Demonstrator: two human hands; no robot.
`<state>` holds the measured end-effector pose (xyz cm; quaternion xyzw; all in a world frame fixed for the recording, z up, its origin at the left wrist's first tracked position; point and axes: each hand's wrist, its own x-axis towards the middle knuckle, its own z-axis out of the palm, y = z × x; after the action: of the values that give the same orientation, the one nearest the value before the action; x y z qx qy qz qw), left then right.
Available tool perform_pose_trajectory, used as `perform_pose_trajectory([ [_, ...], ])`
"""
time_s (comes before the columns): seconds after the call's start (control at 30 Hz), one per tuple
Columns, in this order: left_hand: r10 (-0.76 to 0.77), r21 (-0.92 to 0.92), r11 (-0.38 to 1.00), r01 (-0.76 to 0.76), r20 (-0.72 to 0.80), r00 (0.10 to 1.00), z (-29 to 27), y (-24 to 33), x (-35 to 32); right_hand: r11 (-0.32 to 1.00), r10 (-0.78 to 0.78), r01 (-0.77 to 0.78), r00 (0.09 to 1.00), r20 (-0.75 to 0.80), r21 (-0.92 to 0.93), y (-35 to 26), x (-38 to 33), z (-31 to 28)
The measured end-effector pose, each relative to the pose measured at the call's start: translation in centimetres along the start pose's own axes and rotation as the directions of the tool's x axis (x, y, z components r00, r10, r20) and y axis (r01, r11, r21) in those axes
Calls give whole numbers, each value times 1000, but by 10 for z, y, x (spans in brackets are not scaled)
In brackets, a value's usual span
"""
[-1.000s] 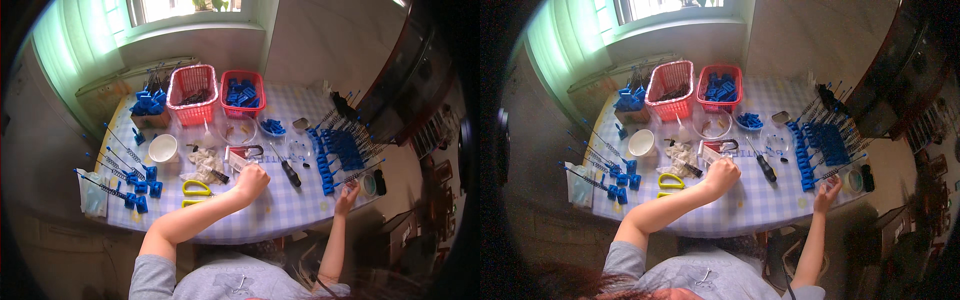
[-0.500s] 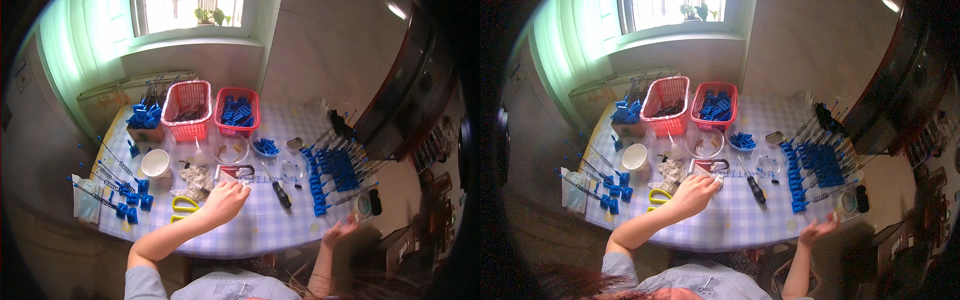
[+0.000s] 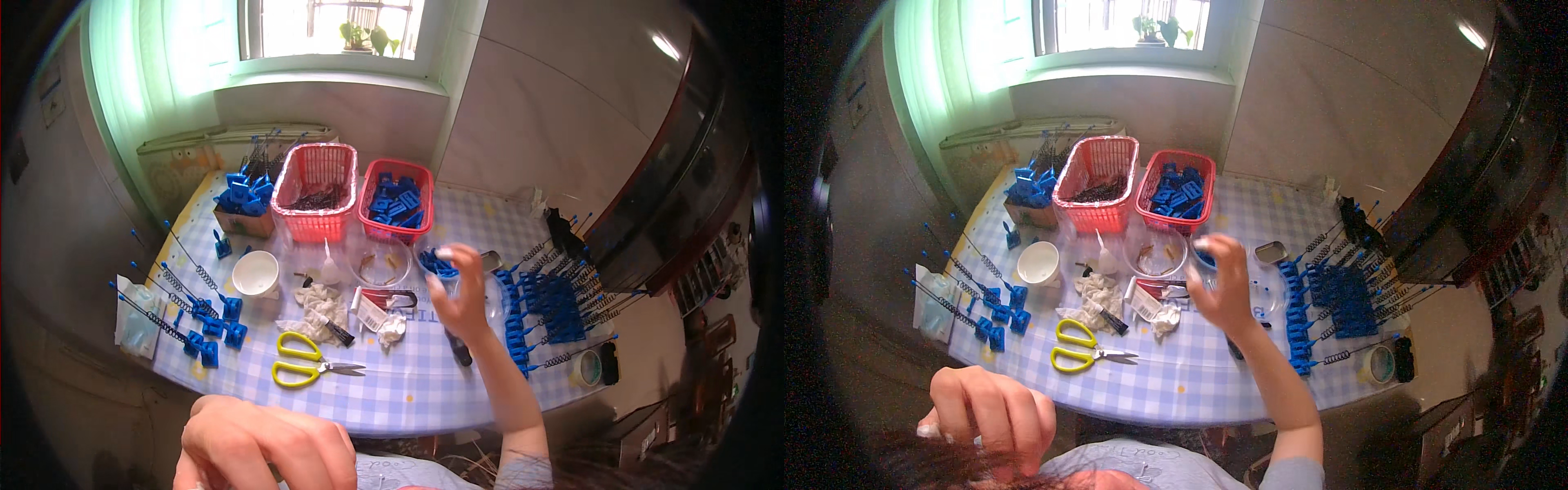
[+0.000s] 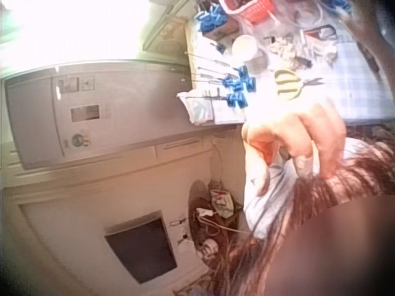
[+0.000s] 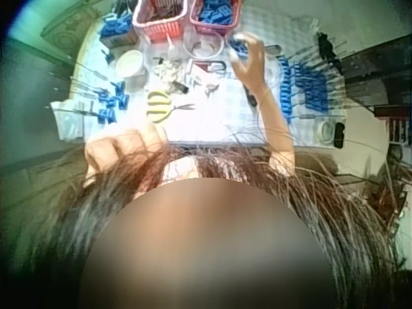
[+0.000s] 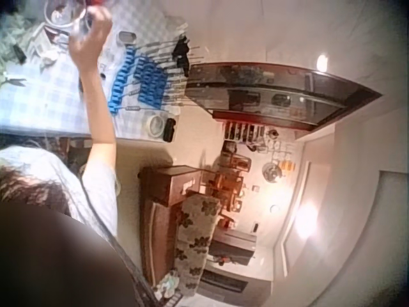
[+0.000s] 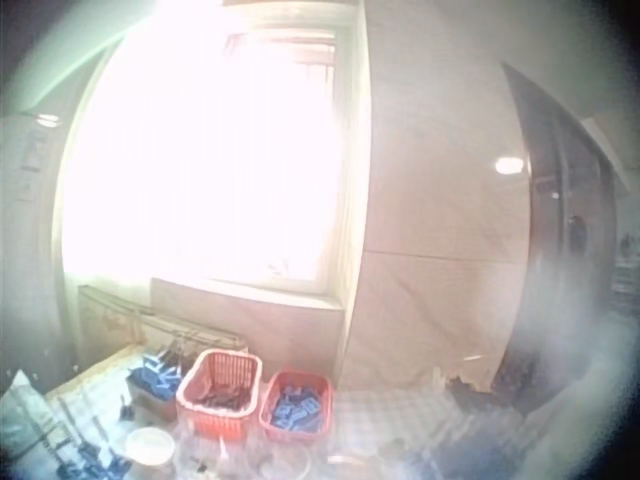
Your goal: The person assembles small blue plastic components with springs and metal rods, using glue and scissors.
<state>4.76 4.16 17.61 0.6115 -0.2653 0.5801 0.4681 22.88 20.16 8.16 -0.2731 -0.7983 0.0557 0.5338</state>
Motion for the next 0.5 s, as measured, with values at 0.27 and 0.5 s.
perform_pose_trajectory([
  [0.27,-145,181,958,222,-362,921,22,31,22,970,132,-77,964,233,-232,111,63,53],
  [0.5,-320,225,928,298,64,945,2,60,17,886,147,202,732,665,-417,150,91,102],
])
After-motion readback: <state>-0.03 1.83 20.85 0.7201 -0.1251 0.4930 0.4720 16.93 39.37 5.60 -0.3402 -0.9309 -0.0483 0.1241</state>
